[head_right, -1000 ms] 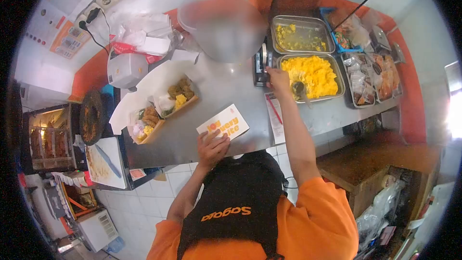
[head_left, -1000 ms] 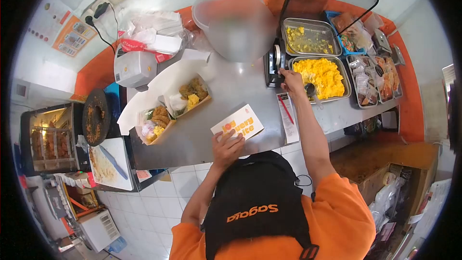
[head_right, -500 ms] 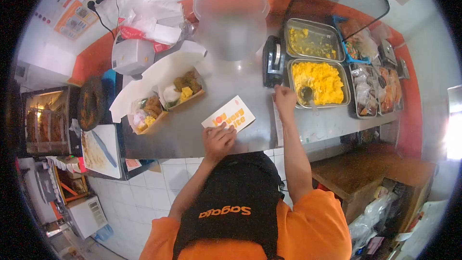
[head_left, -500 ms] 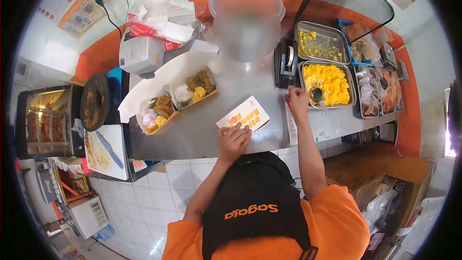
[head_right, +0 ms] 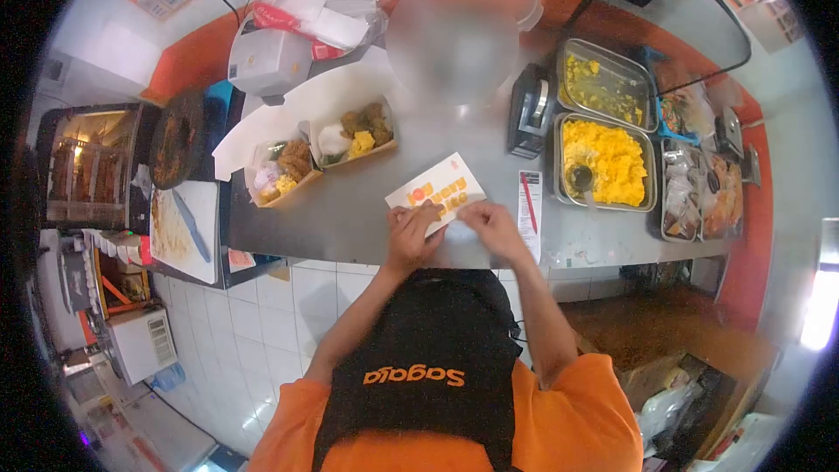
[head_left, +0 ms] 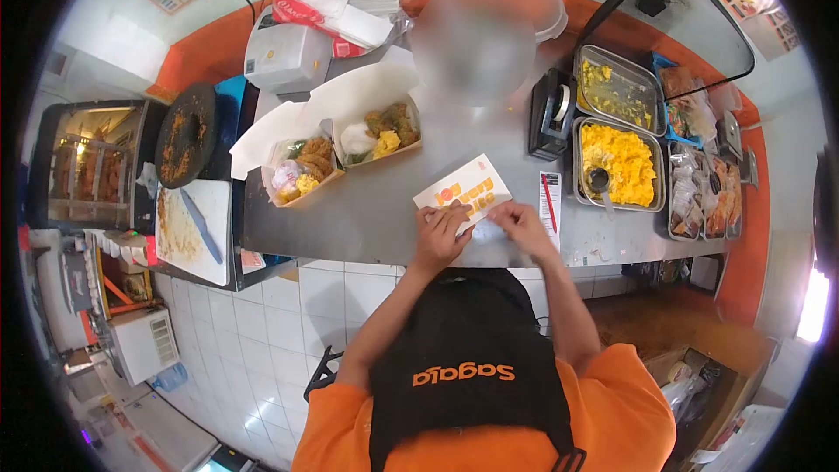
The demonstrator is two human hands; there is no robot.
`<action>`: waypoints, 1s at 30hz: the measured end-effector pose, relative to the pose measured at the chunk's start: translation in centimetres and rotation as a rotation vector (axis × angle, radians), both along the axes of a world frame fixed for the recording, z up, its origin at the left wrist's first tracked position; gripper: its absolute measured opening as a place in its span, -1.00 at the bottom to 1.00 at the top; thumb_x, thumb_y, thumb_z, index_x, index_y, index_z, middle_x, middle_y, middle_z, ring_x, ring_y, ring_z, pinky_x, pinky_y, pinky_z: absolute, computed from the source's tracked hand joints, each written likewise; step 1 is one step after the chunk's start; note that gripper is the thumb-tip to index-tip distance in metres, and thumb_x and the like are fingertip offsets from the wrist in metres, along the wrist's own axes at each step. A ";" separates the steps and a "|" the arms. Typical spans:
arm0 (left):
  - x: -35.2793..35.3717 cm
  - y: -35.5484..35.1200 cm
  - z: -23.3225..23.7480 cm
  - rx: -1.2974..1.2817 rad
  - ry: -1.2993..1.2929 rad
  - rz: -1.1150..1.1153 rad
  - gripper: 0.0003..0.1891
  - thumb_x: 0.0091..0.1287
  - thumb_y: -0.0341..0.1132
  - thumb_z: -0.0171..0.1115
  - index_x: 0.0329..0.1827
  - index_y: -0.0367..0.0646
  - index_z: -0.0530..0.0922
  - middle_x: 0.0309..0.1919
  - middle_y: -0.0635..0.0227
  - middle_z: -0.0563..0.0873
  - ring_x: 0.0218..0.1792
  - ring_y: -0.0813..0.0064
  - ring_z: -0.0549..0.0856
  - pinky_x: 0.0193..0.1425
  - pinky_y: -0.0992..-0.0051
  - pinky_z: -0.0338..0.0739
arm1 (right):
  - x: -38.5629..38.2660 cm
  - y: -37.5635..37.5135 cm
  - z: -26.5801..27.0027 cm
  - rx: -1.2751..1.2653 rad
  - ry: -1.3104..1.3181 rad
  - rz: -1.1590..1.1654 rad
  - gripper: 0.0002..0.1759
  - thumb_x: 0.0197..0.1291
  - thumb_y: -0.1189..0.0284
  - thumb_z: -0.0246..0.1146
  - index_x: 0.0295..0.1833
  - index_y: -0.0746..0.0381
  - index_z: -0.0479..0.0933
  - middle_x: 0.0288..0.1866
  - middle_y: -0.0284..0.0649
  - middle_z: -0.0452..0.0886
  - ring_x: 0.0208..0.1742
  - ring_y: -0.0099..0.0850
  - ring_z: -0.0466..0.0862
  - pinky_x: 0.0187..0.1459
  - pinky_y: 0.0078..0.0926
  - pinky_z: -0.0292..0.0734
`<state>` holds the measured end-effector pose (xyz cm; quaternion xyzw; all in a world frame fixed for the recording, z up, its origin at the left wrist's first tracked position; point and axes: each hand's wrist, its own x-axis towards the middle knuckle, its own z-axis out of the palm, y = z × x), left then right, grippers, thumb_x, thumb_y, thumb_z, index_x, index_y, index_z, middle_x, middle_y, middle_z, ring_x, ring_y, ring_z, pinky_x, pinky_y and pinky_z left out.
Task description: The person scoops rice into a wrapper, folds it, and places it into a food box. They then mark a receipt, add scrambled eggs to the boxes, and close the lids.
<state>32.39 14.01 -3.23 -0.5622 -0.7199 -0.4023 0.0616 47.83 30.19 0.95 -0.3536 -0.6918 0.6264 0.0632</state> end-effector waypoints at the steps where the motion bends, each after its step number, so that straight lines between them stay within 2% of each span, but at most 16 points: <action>1: 0.2 -0.1 -0.1 0.001 -0.013 0.012 -0.70 0.21 -0.31 0.61 -0.05 -0.06 0.71 0.16 0.40 0.84 0.21 0.42 0.78 0.26 0.14 0.38 | 0.0 -1.6 -0.9 -0.036 0.003 -0.020 -0.69 0.48 0.24 0.41 -0.08 0.31 0.79 -0.41 -0.41 0.67 -0.35 -0.65 0.47 -0.29 -0.48 0.40; 5: 0.1 -0.5 -0.1 -0.043 0.067 -0.002 -0.68 0.22 -0.28 0.57 0.02 -0.04 0.72 0.29 0.36 0.77 0.25 0.39 0.76 0.29 0.10 0.37 | 0.4 -3.3 -5.0 -0.029 -0.003 0.007 -0.76 0.52 0.28 0.41 -0.13 0.23 0.77 -0.47 -0.61 0.50 -0.46 -0.74 0.29 -0.42 -0.64 0.17; 8: 0.2 -0.3 -0.8 -0.074 0.144 -0.016 -0.68 0.21 -0.25 0.55 0.03 -0.01 0.74 0.31 0.37 0.76 0.27 0.38 0.74 0.30 0.10 0.36 | 0.2 -4.2 -6.4 -0.033 0.028 -0.108 -0.74 0.54 0.28 0.39 -0.14 0.26 0.75 -0.49 -0.61 0.48 -0.46 -0.77 0.27 -0.45 -0.66 0.14; 11: 0.0 -0.3 -1.2 -0.061 0.120 -0.030 -0.70 0.21 -0.24 0.54 0.00 0.01 0.76 0.32 0.38 0.77 0.27 0.40 0.74 0.31 0.10 0.36 | -0.1 -4.8 -5.4 0.129 -0.031 -0.143 -0.71 0.47 0.26 0.41 -0.22 0.27 0.75 -0.52 -0.29 0.63 -0.50 -0.53 0.54 -0.41 -0.39 0.42; 14: -0.1 -0.4 -0.7 -0.067 0.086 -0.046 -0.74 0.22 -0.25 0.52 -0.04 0.00 0.77 0.30 0.40 0.78 0.28 0.41 0.74 0.31 0.11 0.37 | -0.6 -5.2 -5.3 0.588 0.020 -0.114 -0.70 0.42 0.23 0.43 -0.26 0.24 0.72 -0.40 -0.09 0.74 -0.46 -0.20 0.74 -0.37 -0.19 0.59; 17: -0.3 -0.6 -0.9 -0.091 0.049 -0.057 -0.76 0.22 -0.25 0.50 -0.06 -0.01 0.77 0.29 0.42 0.79 0.30 0.42 0.73 0.33 0.12 0.40 | -0.7 -5.2 -5.1 0.769 -0.047 -0.067 -0.69 0.43 0.25 0.41 -0.19 0.31 0.70 -0.32 0.06 0.75 -0.33 0.06 0.76 -0.25 -0.01 0.64; 19: -0.6 -0.8 -0.1 -0.124 0.027 -0.078 -0.75 0.21 -0.26 0.49 -0.05 -0.02 0.76 0.28 0.44 0.80 0.32 0.44 0.73 0.34 0.13 0.43 | -0.8 -4.7 -5.0 0.828 -0.243 0.046 -0.62 0.41 0.16 0.42 -0.22 0.31 0.72 -0.29 0.06 0.77 -0.34 0.04 0.76 -0.24 0.00 0.65; 21: -0.8 -1.2 0.1 -0.143 -0.034 -0.132 -0.68 0.21 -0.26 0.51 0.02 -0.05 0.73 0.34 0.32 0.75 0.37 0.34 0.69 0.42 0.08 0.39 | -0.3 -3.2 -3.9 0.860 -0.386 0.215 -0.58 0.40 0.11 0.41 -0.24 0.31 0.73 -0.27 0.06 0.78 -0.35 0.03 0.76 -0.24 0.01 0.65; 23: -1.3 -1.9 0.4 -0.113 -0.101 -0.109 -0.60 0.19 -0.23 0.53 0.09 -0.07 0.71 0.41 0.20 0.69 0.44 0.22 0.62 0.49 0.02 0.35 | 0.3 -0.4 0.1 0.873 -0.477 0.439 -0.56 0.41 0.10 0.39 -0.26 0.32 0.74 -0.26 0.06 0.78 -0.34 0.06 0.76 -0.24 0.00 0.65; 25: -1.5 -3.1 0.9 -0.034 -0.171 -0.027 -0.51 0.16 -0.18 0.57 0.15 -0.08 0.68 0.49 0.08 0.61 0.53 0.07 0.52 0.55 -0.04 0.31 | -3.3 2.9 3.6 0.735 -0.390 0.343 -0.53 0.44 0.07 0.35 -0.18 0.33 0.75 -0.22 0.08 0.80 -0.27 0.09 0.79 -0.13 0.02 0.67; 26: -1.4 -4.3 1.2 -0.168 -0.081 0.072 -0.35 0.13 -0.12 0.60 0.33 0.02 0.65 0.61 -0.05 0.43 0.64 -0.17 0.30 0.59 -0.11 0.28 | -5.8 4.7 4.6 0.662 -0.348 0.295 -0.51 0.46 0.05 0.32 -0.14 0.34 0.75 -0.20 0.09 0.81 -0.24 0.11 0.80 -0.07 0.04 0.68; 28: -1.9 -5.1 2.0 -0.217 -0.092 0.082 -0.30 0.13 -0.11 0.60 0.41 0.14 0.63 0.65 -0.02 0.36 0.66 -0.24 0.24 0.58 -0.15 0.28 | -12.6 5.9 4.9 0.627 -0.149 0.067 -0.46 0.52 0.05 0.23 -0.09 0.39 0.74 -0.16 0.15 0.81 -0.15 0.10 0.81 -0.02 0.01 0.67; 30: -2.0 -5.8 0.9 -0.302 -0.042 0.085 -0.26 0.17 -0.09 0.59 0.51 0.33 0.60 0.69 0.04 0.31 0.65 -0.32 0.21 0.57 -0.16 0.32 | -20.2 6.5 -0.3 0.505 0.117 -0.103 -0.55 0.48 0.13 0.29 -0.06 0.37 0.73 -0.14 0.20 0.78 -0.16 0.13 0.80 -0.10 -0.07 0.67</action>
